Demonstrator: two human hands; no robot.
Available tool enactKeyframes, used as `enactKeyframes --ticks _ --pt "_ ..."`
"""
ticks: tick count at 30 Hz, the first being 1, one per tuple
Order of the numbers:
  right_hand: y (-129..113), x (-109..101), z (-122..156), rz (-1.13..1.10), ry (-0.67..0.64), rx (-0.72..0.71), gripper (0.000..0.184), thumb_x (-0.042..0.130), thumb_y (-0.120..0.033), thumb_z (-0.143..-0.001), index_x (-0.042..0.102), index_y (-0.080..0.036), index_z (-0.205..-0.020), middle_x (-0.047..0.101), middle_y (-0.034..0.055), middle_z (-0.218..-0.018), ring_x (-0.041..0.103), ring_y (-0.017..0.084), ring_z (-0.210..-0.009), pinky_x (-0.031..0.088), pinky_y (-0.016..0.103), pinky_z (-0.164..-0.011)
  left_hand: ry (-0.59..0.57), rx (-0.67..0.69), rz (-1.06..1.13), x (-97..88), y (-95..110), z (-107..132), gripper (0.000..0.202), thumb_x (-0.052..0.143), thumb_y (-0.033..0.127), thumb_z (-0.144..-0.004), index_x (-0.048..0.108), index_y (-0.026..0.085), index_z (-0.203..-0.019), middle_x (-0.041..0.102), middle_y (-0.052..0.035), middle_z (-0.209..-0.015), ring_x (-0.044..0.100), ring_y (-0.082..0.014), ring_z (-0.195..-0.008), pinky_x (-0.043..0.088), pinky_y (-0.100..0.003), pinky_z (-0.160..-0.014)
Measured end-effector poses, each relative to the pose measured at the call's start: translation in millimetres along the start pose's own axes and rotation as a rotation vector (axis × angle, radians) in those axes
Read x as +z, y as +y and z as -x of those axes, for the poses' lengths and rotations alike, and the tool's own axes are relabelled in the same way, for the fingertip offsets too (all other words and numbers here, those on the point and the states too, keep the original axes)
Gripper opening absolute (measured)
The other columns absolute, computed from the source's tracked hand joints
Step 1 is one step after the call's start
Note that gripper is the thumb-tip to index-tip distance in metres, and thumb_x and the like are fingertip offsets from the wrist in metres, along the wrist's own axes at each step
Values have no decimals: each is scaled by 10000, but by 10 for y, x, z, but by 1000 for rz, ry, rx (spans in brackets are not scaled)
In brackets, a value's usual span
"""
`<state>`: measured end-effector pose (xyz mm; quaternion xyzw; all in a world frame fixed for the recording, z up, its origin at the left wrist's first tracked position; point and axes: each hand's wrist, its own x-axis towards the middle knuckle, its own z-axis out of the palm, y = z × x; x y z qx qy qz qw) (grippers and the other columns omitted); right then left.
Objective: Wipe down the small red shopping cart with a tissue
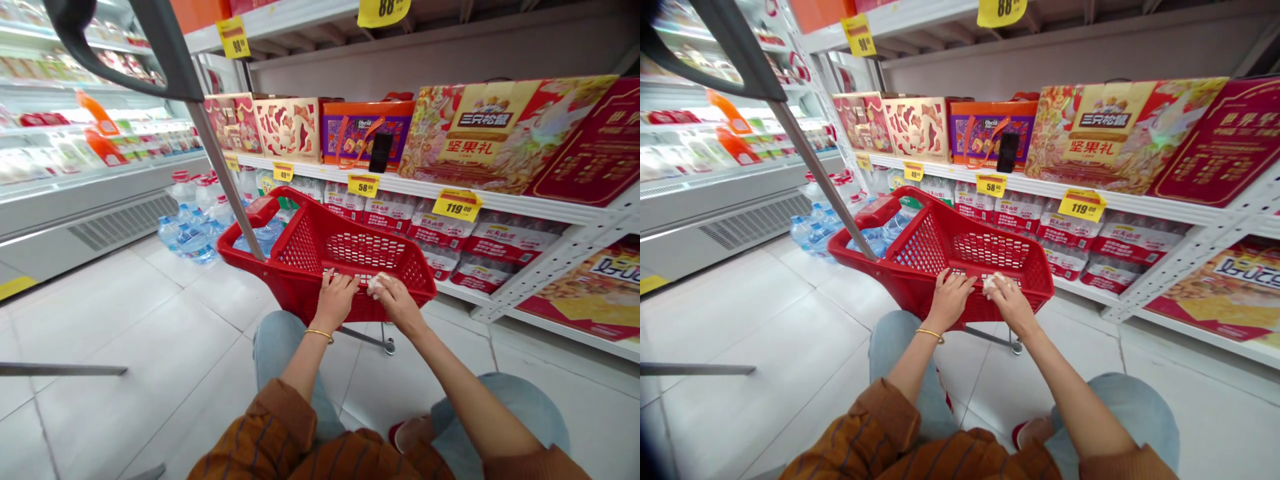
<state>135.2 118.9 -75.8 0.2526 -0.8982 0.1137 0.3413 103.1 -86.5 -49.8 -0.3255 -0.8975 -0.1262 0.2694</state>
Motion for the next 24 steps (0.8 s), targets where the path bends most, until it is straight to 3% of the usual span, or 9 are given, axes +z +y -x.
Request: enactKeyframes --ticks 4,7,9,16,24 --pt "-144 126 -131 -6 107 -45 489 404 -86 -903 440 -196 -1378 619 127 -1211 523 222 -1213 488 452 -1007 16 -9 -30 23 14 2 345 428 175 -928 558 232 -1243 672 -33 -945 578 -186 -952 230 -437 -1110" --pt "-297 239 -185 91 114 -13 534 365 -85 -912 339 -151 -1441 489 190 -1374 422 269 -1316 477 487 -1004 26 -25 -61 48 35 7 298 441 154 -912 606 218 -1151 669 -26 -922 581 -187 -934 227 -449 -1120" --pt "-359 297 -176 167 96 13 522 369 -94 -922 337 -125 -1442 435 209 -1421 375 302 -1343 466 496 -1001 39 -42 -69 64 49 6 255 441 161 -913 633 219 -1069 669 -24 -912 583 -185 -930 225 -448 -1127" --pt "-305 323 -86 349 59 23 476 439 -131 -922 438 -141 -1397 607 162 -1186 516 274 -1117 486 423 -937 77 -34 -41 118 16 6 226 434 184 -930 638 235 -1014 675 -11 -883 590 -176 -946 208 -420 -1133" --pt "-153 253 59 338 58 -7 482 444 -127 -912 449 -166 -1392 596 154 -1179 496 269 -1122 475 434 -957 99 -16 -32 133 -27 13 216 447 254 -952 644 251 -1041 689 -7 -894 599 -168 -932 229 -402 -1102"
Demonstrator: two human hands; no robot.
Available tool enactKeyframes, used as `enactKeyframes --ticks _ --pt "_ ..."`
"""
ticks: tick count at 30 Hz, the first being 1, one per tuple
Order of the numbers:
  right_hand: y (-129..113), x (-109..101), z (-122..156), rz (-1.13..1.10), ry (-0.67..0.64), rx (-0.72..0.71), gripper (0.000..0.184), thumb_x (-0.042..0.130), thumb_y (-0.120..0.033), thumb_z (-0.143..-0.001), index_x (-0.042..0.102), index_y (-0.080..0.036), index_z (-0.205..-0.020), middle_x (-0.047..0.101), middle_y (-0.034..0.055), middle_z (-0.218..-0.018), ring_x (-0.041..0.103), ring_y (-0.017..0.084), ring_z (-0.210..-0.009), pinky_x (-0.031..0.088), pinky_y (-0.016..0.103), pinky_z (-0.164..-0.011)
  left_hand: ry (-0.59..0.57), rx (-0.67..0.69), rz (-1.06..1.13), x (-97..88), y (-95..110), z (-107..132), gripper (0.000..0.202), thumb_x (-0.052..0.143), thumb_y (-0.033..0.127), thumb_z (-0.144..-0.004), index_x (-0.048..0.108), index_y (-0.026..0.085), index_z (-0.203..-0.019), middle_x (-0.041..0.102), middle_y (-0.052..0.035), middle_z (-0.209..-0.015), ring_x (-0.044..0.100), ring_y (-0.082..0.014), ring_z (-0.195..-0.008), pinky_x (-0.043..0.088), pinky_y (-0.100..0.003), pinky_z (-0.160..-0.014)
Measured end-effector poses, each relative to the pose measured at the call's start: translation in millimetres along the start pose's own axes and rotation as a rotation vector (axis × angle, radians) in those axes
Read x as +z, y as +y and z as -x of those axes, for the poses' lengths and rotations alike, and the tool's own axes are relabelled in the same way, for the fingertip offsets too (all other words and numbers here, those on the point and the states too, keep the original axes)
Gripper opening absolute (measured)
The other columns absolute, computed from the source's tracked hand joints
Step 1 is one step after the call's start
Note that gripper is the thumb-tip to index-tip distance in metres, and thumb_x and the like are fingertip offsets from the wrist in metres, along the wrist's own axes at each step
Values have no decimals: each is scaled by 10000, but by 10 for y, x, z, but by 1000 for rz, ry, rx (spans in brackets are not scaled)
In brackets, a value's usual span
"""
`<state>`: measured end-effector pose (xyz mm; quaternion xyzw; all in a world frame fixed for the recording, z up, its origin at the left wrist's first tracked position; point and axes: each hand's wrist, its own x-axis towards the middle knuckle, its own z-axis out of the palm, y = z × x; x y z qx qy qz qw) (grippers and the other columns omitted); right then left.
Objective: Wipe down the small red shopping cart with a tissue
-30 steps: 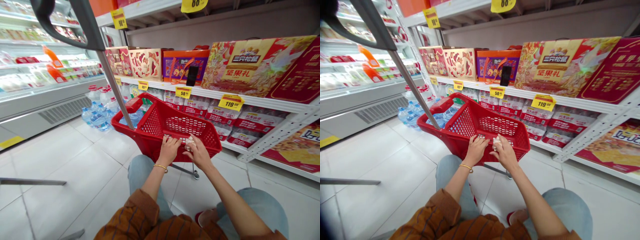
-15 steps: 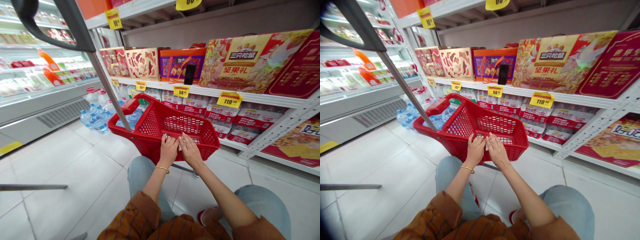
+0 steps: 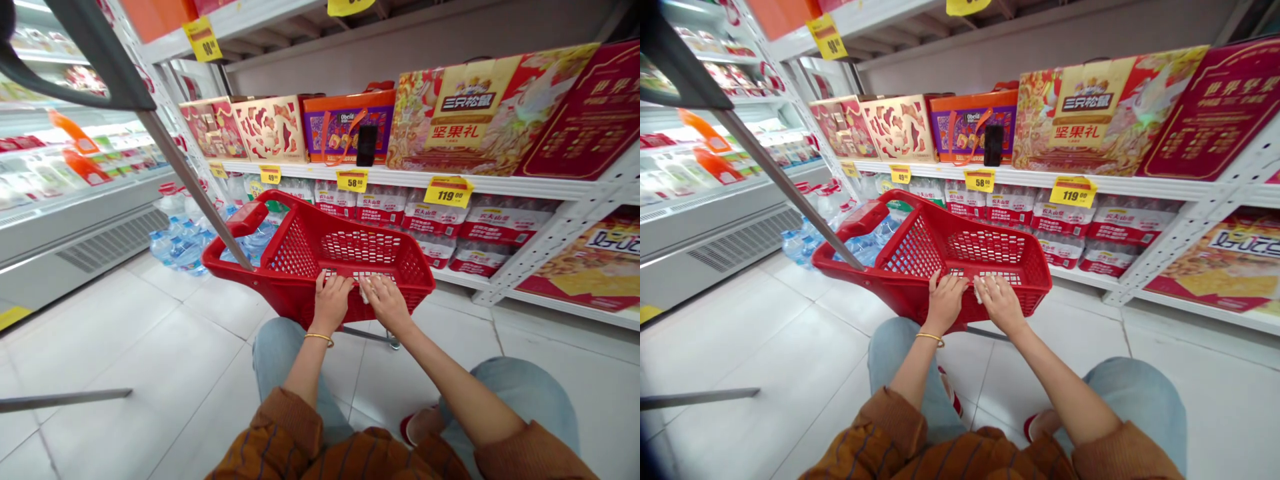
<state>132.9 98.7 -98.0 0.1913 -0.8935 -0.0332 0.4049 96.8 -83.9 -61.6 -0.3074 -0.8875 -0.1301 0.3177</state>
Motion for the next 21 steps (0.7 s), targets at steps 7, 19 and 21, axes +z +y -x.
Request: enactKeyframes --ticks 7,19,21 --pt "180 -84 176 -39 -12 44 502 528 -256 -901 456 -124 -1381 590 177 -1189 505 291 -1146 454 461 -996 -9 -25 17 -8 35 -4 222 441 253 -954 652 250 -1022 685 -9 -859 597 -171 -888 234 -415 -1092" --pt "171 -45 113 -194 97 69 527 534 -193 -916 390 -233 -1422 525 145 -1364 502 261 -1258 497 442 -991 2 -42 23 -6 53 -18 200 465 244 -942 650 243 -1019 686 -10 -877 592 -179 -902 241 -419 -1084" --pt "160 -66 75 -189 137 43 606 554 -216 -910 308 -168 -1462 605 148 -1262 536 248 -1220 502 422 -998 -1 -49 22 0 52 -13 208 459 244 -943 650 245 -1025 686 -11 -880 592 -179 -900 238 -422 -1087"
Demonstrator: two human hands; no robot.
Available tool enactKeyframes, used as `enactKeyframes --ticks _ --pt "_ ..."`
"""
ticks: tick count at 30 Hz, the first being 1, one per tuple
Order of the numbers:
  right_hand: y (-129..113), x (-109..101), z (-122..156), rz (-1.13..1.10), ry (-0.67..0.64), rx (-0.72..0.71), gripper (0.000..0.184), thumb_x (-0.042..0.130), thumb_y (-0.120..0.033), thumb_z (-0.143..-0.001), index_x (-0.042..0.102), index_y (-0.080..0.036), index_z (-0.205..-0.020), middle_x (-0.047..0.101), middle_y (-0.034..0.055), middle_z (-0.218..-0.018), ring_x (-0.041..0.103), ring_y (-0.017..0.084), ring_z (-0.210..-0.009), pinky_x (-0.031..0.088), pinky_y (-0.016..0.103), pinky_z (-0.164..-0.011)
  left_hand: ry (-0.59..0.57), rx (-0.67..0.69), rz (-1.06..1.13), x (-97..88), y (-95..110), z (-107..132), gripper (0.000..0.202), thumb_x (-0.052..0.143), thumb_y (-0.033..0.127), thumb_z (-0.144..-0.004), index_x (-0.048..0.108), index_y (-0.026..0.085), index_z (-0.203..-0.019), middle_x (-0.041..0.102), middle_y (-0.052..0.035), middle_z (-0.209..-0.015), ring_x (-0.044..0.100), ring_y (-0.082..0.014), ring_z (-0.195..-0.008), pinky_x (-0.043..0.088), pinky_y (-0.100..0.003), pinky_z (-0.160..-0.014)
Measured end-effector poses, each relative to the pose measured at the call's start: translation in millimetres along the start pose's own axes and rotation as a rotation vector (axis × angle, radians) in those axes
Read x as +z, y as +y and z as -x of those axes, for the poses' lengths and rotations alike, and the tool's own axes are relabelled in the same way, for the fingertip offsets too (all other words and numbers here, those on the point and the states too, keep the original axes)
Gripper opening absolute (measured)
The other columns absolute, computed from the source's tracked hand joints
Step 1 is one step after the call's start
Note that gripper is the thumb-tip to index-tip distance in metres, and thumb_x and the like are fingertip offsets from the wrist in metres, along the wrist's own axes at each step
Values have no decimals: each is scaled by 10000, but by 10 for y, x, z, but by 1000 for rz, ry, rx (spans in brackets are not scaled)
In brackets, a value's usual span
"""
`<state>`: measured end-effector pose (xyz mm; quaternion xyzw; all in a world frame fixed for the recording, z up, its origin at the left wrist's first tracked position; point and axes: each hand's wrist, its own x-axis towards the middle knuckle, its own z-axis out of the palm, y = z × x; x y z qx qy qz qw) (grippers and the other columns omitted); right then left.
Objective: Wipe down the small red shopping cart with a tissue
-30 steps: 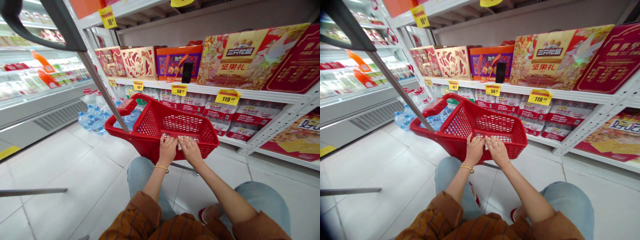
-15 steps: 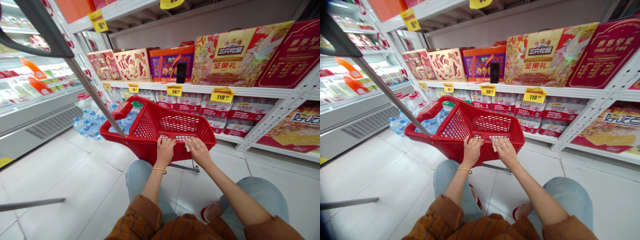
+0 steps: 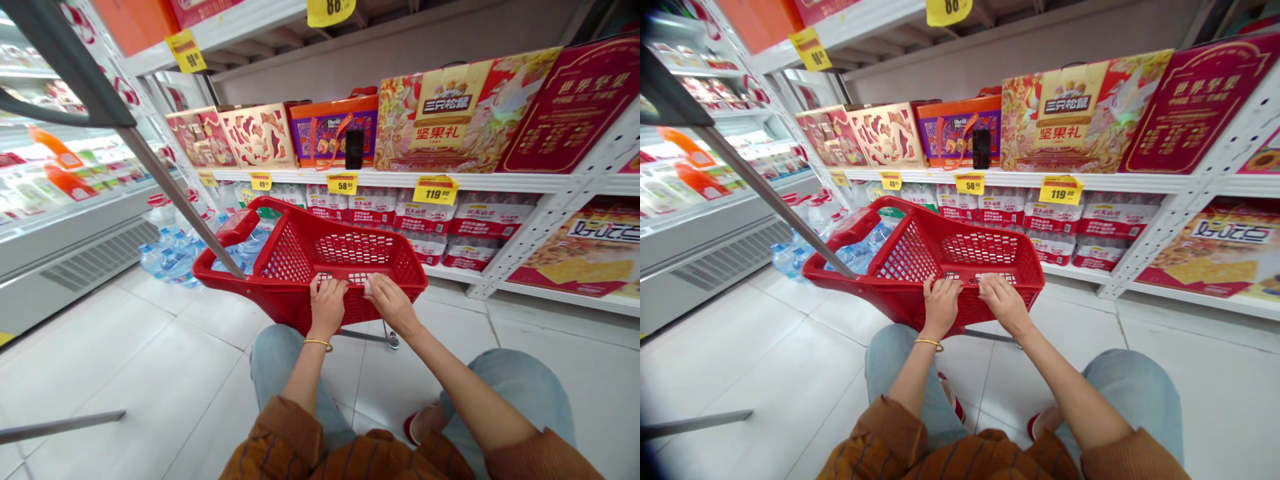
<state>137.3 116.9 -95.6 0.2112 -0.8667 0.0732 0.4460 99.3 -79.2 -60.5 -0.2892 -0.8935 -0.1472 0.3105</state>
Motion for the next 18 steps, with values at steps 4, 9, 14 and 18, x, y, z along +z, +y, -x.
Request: enactKeyframes --ticks 4,9,14,18 --pt "-60 -60 -104 43 -11 20 577 581 -259 -896 386 -87 -1411 651 152 -1178 471 282 -1291 455 452 -1050 -11 -4 3 8 1 5 218 445 253 -949 648 250 -1030 686 -10 -880 589 -180 -904 227 -430 -1096" --pt "-80 -55 -158 95 -2 49 350 574 -245 -892 586 -160 -1231 620 118 -1255 261 355 -1412 247 637 -1116 -10 -7 8 0 7 1 231 427 258 -957 648 245 -1024 684 -12 -873 588 -179 -902 216 -432 -1103" --pt "-46 13 -136 64 -96 -17 476 601 -316 -880 511 -184 -1328 460 165 -1431 221 334 -1429 392 547 -1067 -14 -16 9 -18 21 -16 240 420 251 -955 652 241 -1017 684 -23 -873 591 -192 -907 215 -444 -1099" --pt "-37 42 -97 100 -137 -15 500 590 -315 -893 477 -188 -1364 537 148 -1367 433 274 -1320 437 468 -1051 -19 -12 13 -19 17 -22 247 420 251 -952 661 242 -1010 684 -29 -866 592 -196 -900 223 -443 -1097"
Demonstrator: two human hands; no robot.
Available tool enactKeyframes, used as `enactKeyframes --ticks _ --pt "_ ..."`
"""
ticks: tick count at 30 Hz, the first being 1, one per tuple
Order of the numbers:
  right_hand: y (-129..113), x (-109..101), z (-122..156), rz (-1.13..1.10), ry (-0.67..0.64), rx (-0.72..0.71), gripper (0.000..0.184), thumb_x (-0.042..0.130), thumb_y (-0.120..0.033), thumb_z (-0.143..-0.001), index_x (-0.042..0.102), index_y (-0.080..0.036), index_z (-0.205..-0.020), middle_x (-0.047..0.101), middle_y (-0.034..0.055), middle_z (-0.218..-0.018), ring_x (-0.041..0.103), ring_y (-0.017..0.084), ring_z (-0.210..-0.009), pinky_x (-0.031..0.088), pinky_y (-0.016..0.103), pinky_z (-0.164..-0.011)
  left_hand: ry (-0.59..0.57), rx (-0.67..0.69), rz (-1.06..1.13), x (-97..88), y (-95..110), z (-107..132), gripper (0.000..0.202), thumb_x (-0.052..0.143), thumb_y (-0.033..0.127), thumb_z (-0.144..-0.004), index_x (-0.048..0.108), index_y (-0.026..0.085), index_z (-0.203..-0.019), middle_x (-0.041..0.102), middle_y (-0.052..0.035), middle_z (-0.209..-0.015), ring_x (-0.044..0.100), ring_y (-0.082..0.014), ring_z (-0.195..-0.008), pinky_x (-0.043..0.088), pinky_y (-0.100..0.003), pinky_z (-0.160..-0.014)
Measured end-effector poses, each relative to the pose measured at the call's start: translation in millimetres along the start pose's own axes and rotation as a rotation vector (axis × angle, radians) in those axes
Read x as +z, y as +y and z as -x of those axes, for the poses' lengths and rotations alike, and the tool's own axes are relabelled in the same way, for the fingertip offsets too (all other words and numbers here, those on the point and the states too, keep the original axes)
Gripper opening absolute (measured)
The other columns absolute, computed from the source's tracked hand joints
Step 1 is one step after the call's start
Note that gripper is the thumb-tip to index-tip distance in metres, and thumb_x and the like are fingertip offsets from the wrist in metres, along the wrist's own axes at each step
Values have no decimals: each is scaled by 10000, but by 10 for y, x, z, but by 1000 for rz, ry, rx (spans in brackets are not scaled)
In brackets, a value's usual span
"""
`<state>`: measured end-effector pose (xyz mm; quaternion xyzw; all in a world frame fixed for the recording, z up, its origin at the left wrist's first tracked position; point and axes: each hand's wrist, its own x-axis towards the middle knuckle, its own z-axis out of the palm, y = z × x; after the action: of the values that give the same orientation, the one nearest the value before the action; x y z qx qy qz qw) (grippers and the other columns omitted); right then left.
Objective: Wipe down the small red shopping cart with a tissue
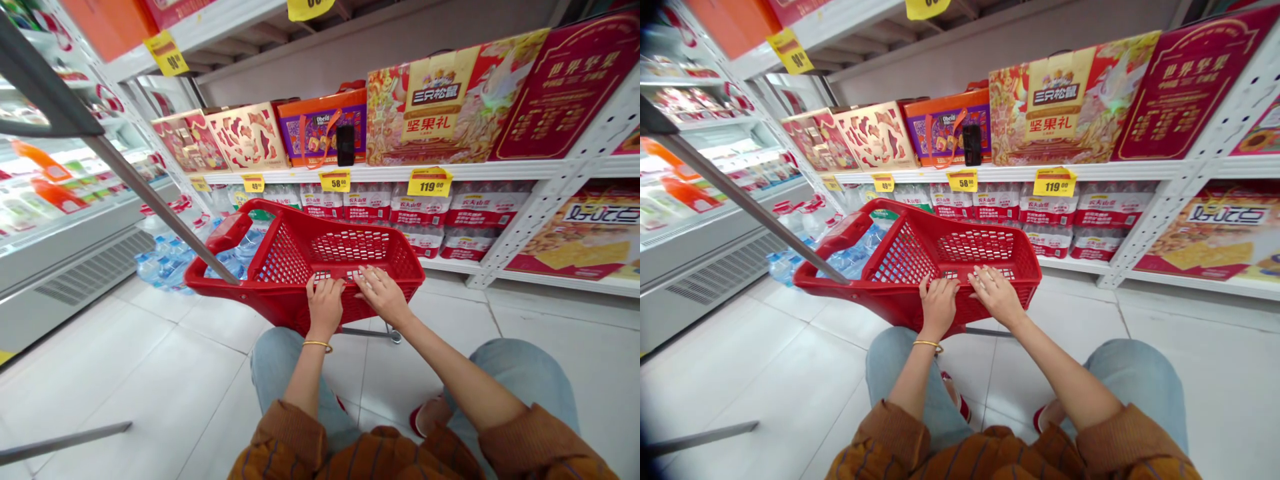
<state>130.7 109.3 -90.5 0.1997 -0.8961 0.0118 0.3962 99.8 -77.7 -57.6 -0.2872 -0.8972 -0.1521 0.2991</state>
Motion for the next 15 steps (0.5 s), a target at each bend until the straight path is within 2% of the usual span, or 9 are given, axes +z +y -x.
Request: enactKeyframes --ticks 4,9,15 --pt "20 20 41 32 33 -33 457 571 -257 -908 496 -183 -1353 611 130 -1281 521 257 -1228 467 437 -1014 -11 11 -2 8 -23 5 249 418 255 -956 657 238 -1025 684 -26 -868 590 -186 -900 217 -433 -1098" --pt "84 40 103 12 69 -68 474 590 -229 -897 490 -165 -1356 618 145 -1265 537 251 -1201 473 431 -998 -11 29 8 10 -57 9 248 414 264 -961 653 242 -1022 685 -16 -867 590 -179 -904 213 -416 -1092" --pt "175 6 175 -2 42 -73 477 588 -222 -898 481 -181 -1361 627 134 -1256 561 232 -1171 488 406 -987 -23 16 54 -5 -77 -8 233 437 258 -948 660 262 -1013 693 -12 -882 590 -179 -912 231 -413 -1080"
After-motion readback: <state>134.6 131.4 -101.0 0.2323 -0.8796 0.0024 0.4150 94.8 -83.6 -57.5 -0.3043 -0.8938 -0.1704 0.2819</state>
